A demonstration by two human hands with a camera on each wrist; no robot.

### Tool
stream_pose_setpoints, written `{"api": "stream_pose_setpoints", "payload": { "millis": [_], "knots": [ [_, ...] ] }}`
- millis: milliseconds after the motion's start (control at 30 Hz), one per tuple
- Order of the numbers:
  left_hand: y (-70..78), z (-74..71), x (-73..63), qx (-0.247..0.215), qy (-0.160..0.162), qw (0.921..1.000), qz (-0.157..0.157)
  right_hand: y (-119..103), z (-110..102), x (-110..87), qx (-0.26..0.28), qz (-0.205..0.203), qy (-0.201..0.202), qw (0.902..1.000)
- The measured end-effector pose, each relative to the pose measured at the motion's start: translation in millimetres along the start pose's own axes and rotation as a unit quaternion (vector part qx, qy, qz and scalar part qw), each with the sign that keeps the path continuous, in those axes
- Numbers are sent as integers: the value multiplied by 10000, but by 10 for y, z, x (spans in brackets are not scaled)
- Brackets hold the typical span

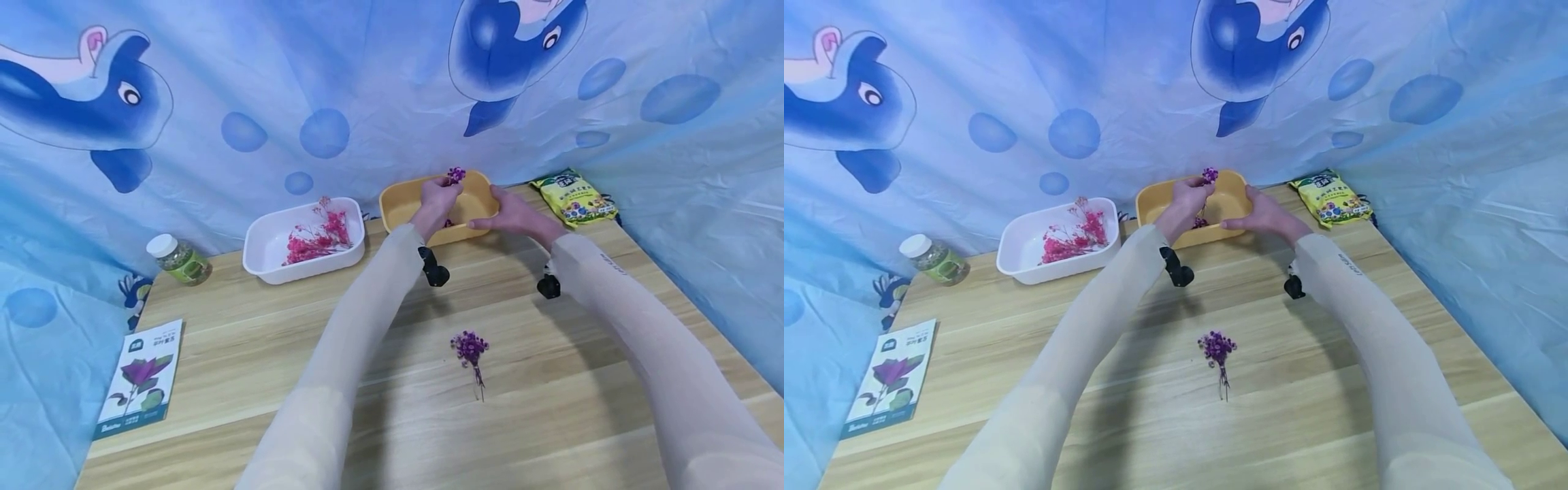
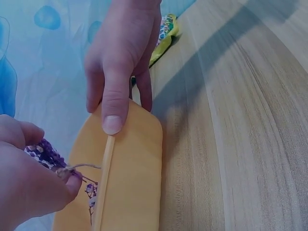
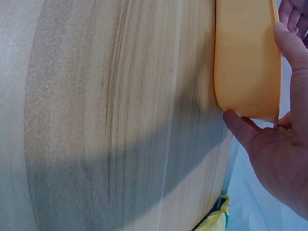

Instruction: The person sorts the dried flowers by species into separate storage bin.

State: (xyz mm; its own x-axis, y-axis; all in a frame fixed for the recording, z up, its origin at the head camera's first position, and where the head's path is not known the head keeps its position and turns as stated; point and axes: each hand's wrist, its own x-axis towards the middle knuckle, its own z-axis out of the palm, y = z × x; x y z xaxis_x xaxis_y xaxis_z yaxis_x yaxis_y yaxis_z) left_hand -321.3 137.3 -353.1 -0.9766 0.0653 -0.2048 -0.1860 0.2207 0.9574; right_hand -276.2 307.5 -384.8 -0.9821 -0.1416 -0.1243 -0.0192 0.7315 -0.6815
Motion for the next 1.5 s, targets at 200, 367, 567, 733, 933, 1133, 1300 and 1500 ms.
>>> {"api": "stream_pose_setpoints", "payload": {
  "millis": [200,367,567,733,933,1133,1300,1500],
  "knots": [
    [25,-55,-32,-67,-90,9997,-229,-11,-2,-14,58,-43,-45,10000],
    [25,-111,-79,-91,-245,9992,-310,-16,11,-20,141,-95,-58,9998],
    [19,-185,-217,-451,-559,9974,47,-28,17,-36,129,-119,-72,9998],
    [-25,-292,-426,-1413,-1137,9830,301,-28,21,-53,23,-95,-123,9999],
    [-155,-441,-754,-1529,-1351,9776,522,-26,13,-63,18,-162,-161,9997],
    [-449,-608,-1178,-469,-1219,9880,824,-39,15,-64,20,-116,-129,9998],
    [-730,-666,-1559,233,-1166,9906,678,-44,15,-61,-20,-103,-152,9998],
    [-1015,-677,-1952,719,-1425,9826,951,-38,17,-70,-89,-115,-148,9998]
  ]
}}
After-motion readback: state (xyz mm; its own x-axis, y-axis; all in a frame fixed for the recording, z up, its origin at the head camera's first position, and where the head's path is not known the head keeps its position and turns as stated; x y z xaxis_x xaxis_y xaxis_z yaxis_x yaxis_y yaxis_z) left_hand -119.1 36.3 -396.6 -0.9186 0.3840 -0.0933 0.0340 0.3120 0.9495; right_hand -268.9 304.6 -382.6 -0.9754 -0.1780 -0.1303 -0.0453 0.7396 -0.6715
